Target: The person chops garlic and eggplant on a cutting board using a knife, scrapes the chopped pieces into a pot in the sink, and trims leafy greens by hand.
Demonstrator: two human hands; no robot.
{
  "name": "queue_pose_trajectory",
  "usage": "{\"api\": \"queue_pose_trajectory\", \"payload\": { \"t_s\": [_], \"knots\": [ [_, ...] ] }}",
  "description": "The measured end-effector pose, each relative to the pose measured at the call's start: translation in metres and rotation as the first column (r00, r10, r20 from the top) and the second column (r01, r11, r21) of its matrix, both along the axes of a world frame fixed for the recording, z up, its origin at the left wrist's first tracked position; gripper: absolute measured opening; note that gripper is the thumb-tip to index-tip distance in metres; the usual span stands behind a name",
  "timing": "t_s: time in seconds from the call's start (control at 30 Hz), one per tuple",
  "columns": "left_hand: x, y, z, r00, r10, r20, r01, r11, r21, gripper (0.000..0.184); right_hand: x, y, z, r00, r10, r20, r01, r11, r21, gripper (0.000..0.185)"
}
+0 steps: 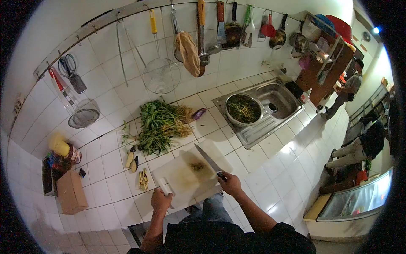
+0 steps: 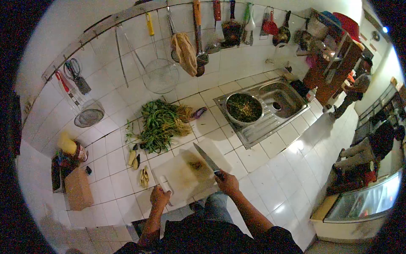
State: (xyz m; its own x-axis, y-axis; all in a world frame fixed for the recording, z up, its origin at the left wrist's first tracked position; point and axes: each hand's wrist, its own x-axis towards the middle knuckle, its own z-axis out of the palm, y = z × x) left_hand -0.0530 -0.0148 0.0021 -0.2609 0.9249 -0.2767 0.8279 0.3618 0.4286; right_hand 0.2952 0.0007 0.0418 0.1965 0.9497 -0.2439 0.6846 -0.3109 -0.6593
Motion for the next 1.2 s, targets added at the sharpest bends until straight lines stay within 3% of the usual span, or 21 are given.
{"api": "queue_pose_trajectory", "payload": {
  "t_s": [0.1,0.2,0.27,0.3,0.4,0.47,0.53,0.63,0.67,0.7,0.83,0.9,0.93,1.0,1.1,1.2],
  "knots": [
    [-0.001,0.003,0.002,1.000,0.020,0.009,-0.020,1.000,0.011,0.052,0.005,-0.004,-0.003,0.997,0.068,0.025,-0.066,0.996,-0.067,0.052],
    [0.004,0.008,0.029,0.996,0.012,0.090,-0.002,0.994,-0.106,0.054,0.008,-0.006,-0.011,0.985,0.157,0.078,-0.163,0.984,0.077,0.060],
    [0.014,0.011,0.048,0.977,0.173,0.125,-0.166,0.984,-0.061,0.056,0.009,-0.002,0.002,0.985,0.167,0.033,-0.164,0.984,-0.075,0.059],
    [0.015,0.011,0.044,0.977,0.172,0.124,-0.167,0.985,-0.051,0.056,0.012,-0.001,0.001,0.985,0.167,0.032,-0.165,0.984,-0.065,0.059],
    [0.016,0.013,0.010,0.987,0.160,0.020,-0.160,0.986,0.035,0.057,0.022,0.001,-0.009,0.973,0.224,0.046,-0.224,0.975,-0.013,0.059],
    [0.014,0.013,-0.018,0.989,0.087,-0.121,-0.073,0.991,0.116,0.055,0.027,-0.002,-0.016,0.954,0.291,0.066,-0.293,0.956,0.022,0.060],
    [0.011,0.017,-0.022,0.989,0.032,-0.144,-0.014,0.992,0.128,0.052,0.035,0.004,-0.016,0.938,0.335,0.090,-0.335,0.942,-0.018,0.062],
    [0.015,0.028,-0.021,0.995,0.078,-0.066,-0.072,0.994,0.087,0.044,0.046,0.011,-0.011,0.950,0.310,0.027,-0.307,0.948,-0.088,0.063],
    [0.021,0.028,-0.022,0.839,0.243,0.487,-0.312,0.948,0.064,0.039,0.051,0.011,-0.018,0.943,0.331,0.015,-0.332,0.943,0.011,0.064],
    [0.031,0.028,-0.016,0.385,0.305,0.871,-0.485,0.870,-0.091,0.035,0.055,0.010,-0.017,0.936,0.352,0.007,-0.350,0.930,0.107,0.064],
    [0.062,0.034,0.000,0.346,0.372,0.861,-0.573,0.811,-0.120,0.037,0.075,0.024,-0.007,0.941,0.338,-0.010,-0.336,0.938,0.081,0.060],
    [0.069,0.039,-0.003,0.366,0.482,0.796,-0.722,0.687,-0.084,0.040,0.088,0.032,0.001,0.939,0.308,-0.153,-0.309,0.951,0.013,0.053],
    [0.069,0.037,-0.002,0.371,0.481,0.794,-0.722,0.688,-0.080,0.040,0.095,0.032,0.007,0.938,0.307,-0.158,-0.308,0.951,0.015,0.053],
    [0.065,0.035,0.009,0.237,0.243,0.941,-0.582,0.810,-0.062,0.045,0.108,0.030,0.025,0.943,0.219,-0.249,-0.180,0.969,0.170,0.048],
    [0.071,0.043,0.042,0.239,0.143,0.960,-0.561,0.827,0.016,0.047,0.133,0.033,0.048,0.950,0.209,-0.233,-0.161,0.964,0.210,0.046],
    [0.095,0.058,0.096,0.283,0.254,0.925,-0.634,0.773,-0.018,0.047,0.151,0.036,0.084,0.941,0.202,-0.270,-0.122,0.951,0.285,0.043]
  ]
}}
